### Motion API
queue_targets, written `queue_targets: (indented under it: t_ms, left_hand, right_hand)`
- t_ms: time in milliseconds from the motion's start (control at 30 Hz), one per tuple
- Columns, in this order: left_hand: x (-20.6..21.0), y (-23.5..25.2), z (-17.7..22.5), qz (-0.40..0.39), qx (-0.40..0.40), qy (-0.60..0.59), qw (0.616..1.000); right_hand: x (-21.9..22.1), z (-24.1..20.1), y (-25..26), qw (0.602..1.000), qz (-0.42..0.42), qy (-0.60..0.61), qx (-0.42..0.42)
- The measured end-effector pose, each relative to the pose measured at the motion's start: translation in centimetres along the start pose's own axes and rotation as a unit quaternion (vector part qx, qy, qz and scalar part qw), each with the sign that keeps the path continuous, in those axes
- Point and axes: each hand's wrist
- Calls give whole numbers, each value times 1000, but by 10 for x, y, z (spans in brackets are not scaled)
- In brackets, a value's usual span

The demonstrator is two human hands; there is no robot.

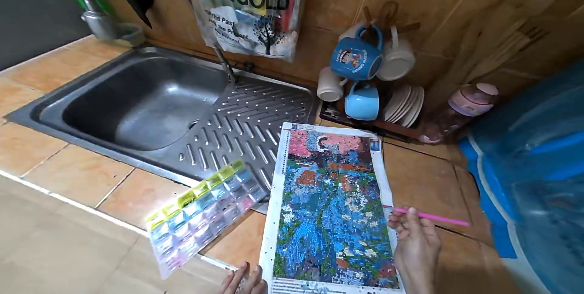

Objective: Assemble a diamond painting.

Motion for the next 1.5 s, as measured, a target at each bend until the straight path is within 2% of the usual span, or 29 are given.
queue_targets:
  t_ms: [200,467,600,700,767,900,1200,1500]
  left_hand:
    - [-1,-2,-1,-10,6,-12,1000]
    - [-2,0,6,15,-9,-26,1000]
    - [0,0,6,23,-6,-31,999]
    - [1,-1,5,22,-12,-43,999]
    - [1,-1,4,22,-11,-47,999]
    - [1,-1,2,21,-10,-46,999]
    - [3,-2,0,29,-6,-33,999]
    - [2,-2,1,26,-16,-45,999]
  right_hand:
    - [5,-2,-3,1000,0,8,8]
    - [17,-3,-16,998,-63,8,-1]
    - [12,3,-21,985,-135,-61,-91]
    - [2,10,-22,949,-194,-158,-190]
    - [-4,14,-24,931,-210,-199,-222]
    - [-10,21,-26,915,-211,-237,-248]
    - [-8,22,-29,904,-212,-276,-248]
    - [-6,24,-30,894,-213,-284,-274]
Point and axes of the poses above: each hand's wrist, its own y-axis towards the middle knuckle, its own x-axis out of the palm, z = x × y, and after that the axes turned 4 degrees about -x, right-handed
